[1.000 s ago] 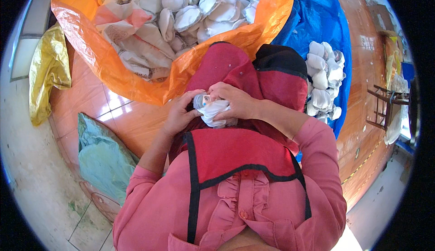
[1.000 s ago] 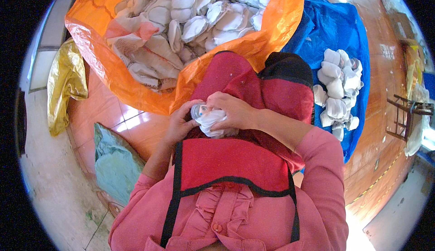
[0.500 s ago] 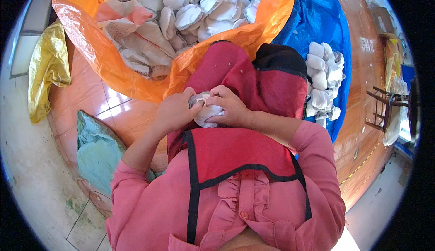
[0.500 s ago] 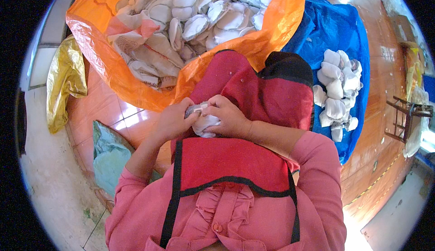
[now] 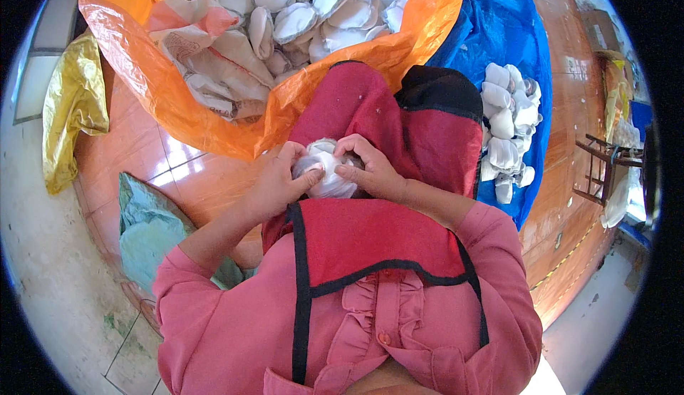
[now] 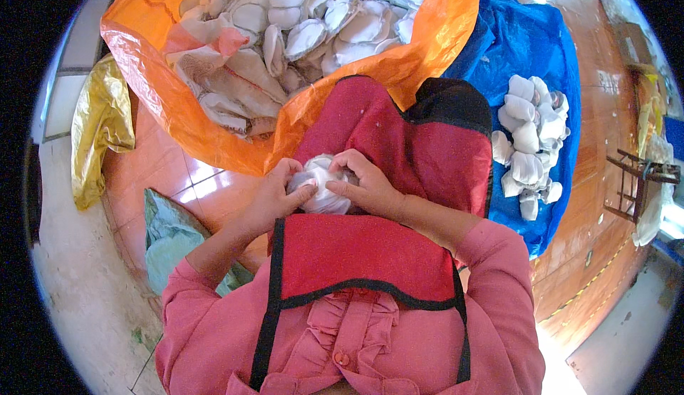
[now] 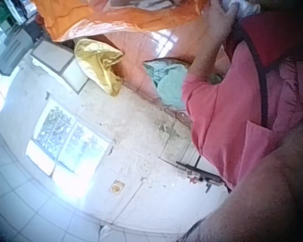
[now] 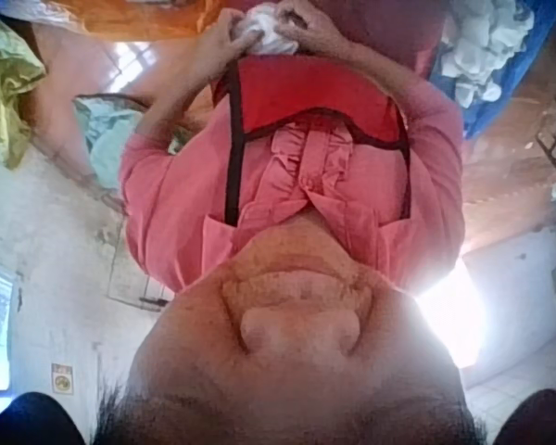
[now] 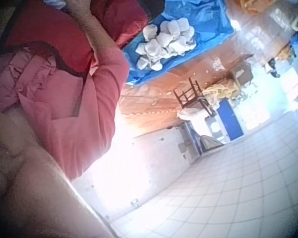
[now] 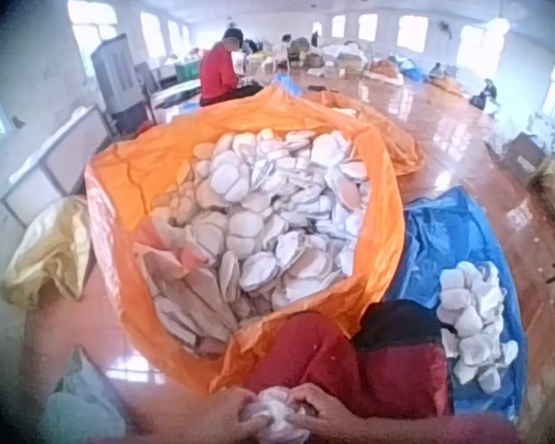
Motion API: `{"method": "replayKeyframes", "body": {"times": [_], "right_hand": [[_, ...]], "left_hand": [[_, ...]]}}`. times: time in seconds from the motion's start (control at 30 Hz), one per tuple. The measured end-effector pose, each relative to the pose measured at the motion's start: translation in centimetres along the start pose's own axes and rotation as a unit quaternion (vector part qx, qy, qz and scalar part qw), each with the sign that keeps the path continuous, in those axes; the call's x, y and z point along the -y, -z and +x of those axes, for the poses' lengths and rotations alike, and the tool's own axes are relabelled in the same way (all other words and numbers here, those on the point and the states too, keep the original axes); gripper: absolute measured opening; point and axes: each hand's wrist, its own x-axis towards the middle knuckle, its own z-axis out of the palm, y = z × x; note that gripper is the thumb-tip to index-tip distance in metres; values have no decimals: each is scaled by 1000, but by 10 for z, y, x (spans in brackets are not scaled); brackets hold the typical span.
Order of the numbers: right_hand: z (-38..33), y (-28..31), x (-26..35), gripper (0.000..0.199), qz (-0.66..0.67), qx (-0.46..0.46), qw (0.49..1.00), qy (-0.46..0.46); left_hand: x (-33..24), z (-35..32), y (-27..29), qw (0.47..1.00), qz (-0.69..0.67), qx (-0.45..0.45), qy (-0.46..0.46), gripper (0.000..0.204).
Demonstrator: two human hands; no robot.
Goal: The person sits on the floor and repeatedly picks up white shoe parts from a large orange sack, then uses a needle and thread to stitch or assemble them by hand. Finished pieces are placed on a blue tarp beside them.
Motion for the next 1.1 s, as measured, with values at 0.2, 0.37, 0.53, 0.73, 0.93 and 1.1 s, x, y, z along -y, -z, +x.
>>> {"method": "replayKeyframes", "body": {"times": [0.2,0.37,0.53,0.73,0.93,1.1], "right_hand": [[12,-3,6,31,-154,26,987,46],[10,-4,7,31,-195,33,976,87],[-4,-14,7,24,-136,-53,989,16],[-10,-11,11,20,-122,-24,990,-63],[-12,-1,1,19,-10,-27,987,-160],[-12,-2,-9,19,127,-138,969,-158]], "left_hand": [[-24,-10,-4,993,82,-45,-76,46],[-17,-11,-6,992,63,-44,-102,44],[-11,-11,-11,982,91,-36,-161,39],[6,-5,-20,932,117,-59,-338,37],[3,-6,-30,949,124,-108,-269,45],[-26,-13,-47,978,117,-159,-69,60]]}}
